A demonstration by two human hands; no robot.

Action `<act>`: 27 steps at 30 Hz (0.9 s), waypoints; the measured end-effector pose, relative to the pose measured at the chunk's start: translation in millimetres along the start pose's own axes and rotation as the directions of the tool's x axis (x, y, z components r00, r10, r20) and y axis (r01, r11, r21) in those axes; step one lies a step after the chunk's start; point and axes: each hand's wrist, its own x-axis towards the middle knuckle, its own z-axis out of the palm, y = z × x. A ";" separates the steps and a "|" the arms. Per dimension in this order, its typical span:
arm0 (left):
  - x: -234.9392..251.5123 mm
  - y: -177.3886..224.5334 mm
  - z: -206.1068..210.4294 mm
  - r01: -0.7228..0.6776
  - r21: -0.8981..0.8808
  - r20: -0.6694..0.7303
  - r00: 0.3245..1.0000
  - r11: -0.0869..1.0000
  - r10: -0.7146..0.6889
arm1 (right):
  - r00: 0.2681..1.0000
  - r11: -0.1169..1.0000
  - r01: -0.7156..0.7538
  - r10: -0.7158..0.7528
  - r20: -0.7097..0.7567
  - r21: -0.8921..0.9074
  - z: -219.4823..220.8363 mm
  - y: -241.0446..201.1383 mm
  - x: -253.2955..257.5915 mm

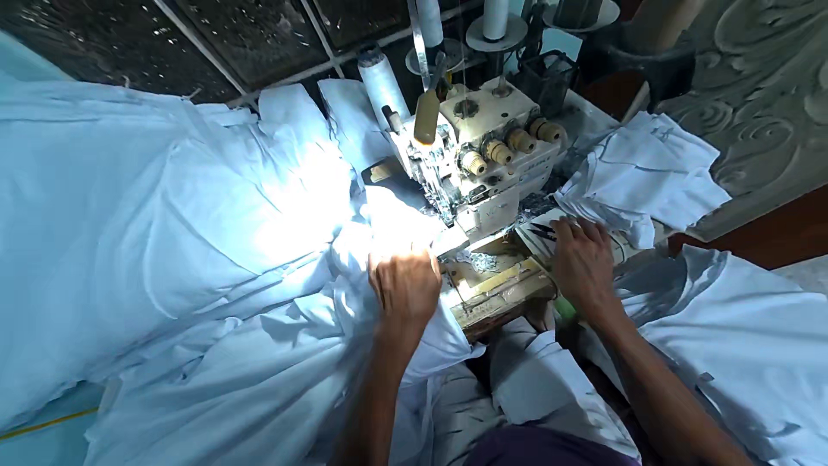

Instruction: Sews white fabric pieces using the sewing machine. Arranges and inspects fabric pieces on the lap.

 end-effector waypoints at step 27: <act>-10.7 14.3 10.9 0.063 -0.072 -0.153 0.986 0.995 -0.074 | 0.917 0.909 0.396 -0.398 0.010 -0.129 -23.4 -131.2 43.0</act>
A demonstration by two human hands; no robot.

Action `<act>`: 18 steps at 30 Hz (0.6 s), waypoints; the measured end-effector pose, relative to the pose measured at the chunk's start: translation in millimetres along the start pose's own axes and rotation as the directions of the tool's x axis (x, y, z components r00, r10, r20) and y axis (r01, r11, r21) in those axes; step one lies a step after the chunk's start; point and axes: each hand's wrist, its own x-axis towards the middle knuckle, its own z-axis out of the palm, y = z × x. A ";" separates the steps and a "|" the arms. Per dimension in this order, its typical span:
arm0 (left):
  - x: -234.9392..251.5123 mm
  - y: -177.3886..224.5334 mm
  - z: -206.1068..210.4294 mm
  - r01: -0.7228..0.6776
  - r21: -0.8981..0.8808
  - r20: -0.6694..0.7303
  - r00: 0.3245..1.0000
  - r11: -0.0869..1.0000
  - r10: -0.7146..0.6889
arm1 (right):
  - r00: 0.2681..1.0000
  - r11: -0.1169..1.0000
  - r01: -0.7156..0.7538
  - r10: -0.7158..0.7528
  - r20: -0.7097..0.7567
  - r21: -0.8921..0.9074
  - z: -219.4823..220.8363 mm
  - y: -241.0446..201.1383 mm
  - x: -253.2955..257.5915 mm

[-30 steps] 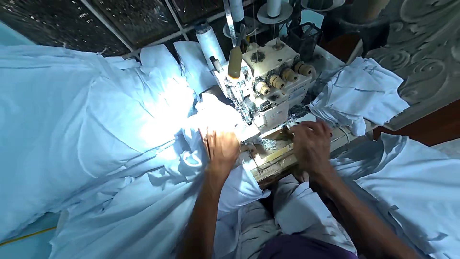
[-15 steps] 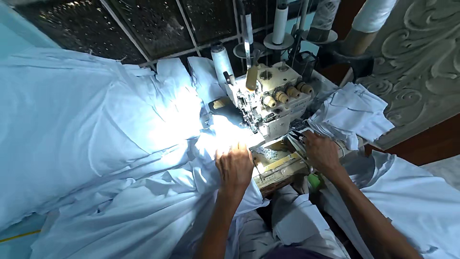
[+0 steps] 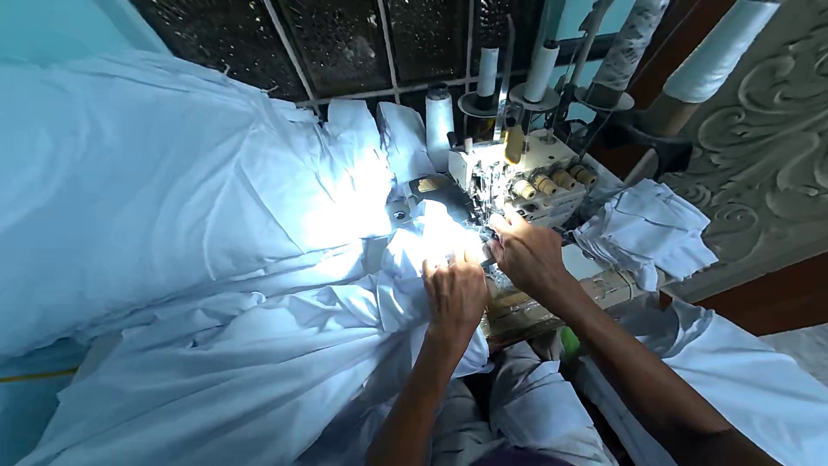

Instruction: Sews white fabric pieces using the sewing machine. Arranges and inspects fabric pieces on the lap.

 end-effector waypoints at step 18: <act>-89.9 -20.0 -28.7 -0.058 -0.514 -0.038 0.998 0.856 0.045 | 0.957 0.957 -0.287 0.288 -0.022 0.036 53.1 120.3 -106.4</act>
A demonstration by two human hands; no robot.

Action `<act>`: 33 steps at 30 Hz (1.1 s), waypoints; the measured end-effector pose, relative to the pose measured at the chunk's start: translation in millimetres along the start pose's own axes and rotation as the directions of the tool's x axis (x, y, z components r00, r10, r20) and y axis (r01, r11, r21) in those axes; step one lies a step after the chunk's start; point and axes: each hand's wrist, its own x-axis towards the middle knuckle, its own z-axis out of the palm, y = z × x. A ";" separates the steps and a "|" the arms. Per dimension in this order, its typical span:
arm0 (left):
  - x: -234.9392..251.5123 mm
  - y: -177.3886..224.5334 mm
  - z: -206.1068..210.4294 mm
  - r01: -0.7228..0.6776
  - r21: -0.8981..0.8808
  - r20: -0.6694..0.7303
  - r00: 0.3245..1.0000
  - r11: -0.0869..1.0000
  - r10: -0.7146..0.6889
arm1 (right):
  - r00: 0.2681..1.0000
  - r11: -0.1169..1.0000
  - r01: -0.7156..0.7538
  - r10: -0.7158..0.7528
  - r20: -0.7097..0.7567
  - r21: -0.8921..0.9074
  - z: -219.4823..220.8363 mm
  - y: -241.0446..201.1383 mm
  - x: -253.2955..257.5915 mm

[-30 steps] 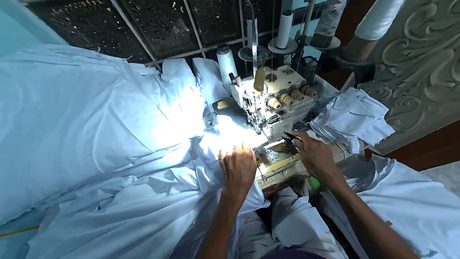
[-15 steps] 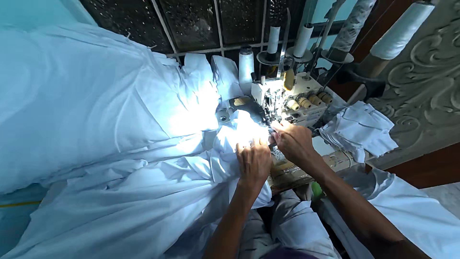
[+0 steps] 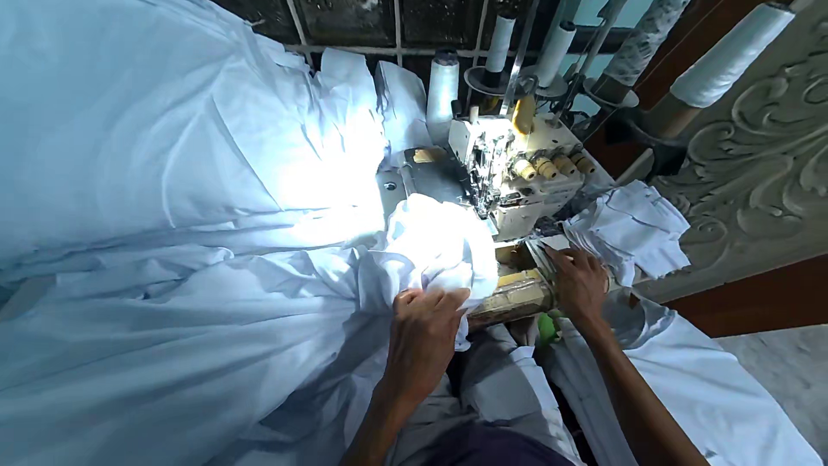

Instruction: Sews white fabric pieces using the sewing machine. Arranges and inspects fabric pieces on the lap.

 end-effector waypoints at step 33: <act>-16.9 10.0 -29.5 0.027 -0.614 -0.138 0.980 0.789 -0.141 | 0.758 0.590 0.603 -0.634 -0.153 0.537 -67.2 -118.2 -15.5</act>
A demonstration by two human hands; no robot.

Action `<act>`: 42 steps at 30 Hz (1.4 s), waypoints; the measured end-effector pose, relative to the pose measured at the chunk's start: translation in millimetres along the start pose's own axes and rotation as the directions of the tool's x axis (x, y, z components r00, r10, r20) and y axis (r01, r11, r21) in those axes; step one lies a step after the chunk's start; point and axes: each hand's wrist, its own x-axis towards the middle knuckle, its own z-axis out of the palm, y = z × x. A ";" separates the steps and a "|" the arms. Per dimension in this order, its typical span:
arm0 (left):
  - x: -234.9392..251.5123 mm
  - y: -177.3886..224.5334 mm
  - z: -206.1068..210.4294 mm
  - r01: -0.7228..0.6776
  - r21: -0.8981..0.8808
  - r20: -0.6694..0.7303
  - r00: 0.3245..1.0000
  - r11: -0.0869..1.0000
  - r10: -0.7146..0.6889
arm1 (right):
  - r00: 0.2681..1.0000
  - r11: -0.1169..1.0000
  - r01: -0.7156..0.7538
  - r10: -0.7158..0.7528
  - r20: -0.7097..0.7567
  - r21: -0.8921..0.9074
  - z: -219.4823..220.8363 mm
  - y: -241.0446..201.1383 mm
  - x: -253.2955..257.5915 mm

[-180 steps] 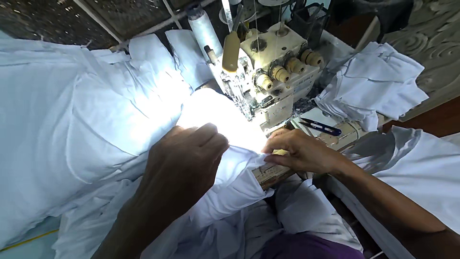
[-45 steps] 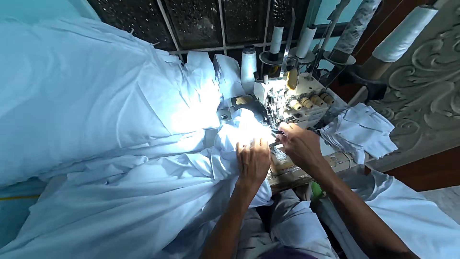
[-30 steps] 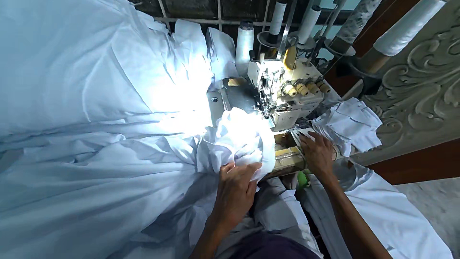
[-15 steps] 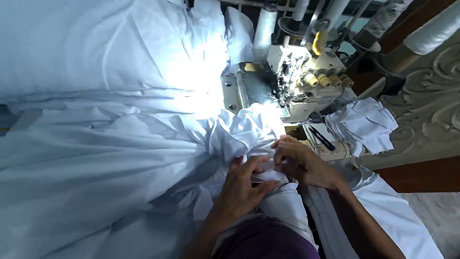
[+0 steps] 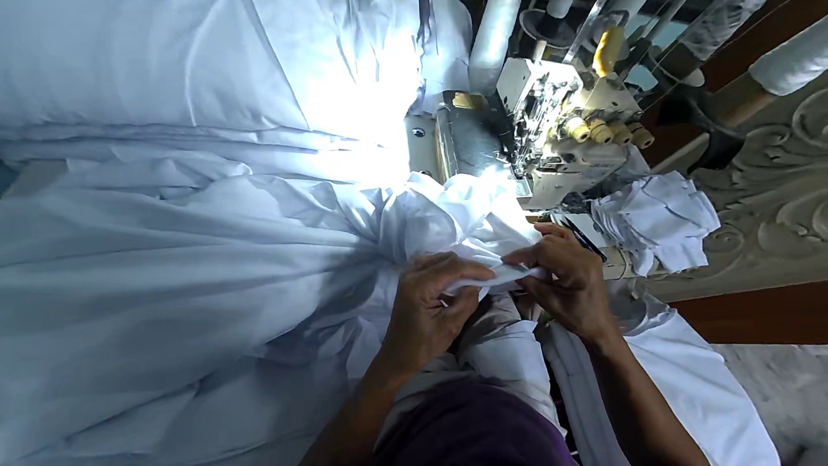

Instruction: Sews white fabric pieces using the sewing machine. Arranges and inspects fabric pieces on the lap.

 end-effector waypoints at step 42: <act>-28.1 75.0 68.5 -0.403 0.036 0.417 0.837 0.914 0.353 | 0.616 0.321 -0.617 0.766 0.187 0.719 3.3 -35.4 4.3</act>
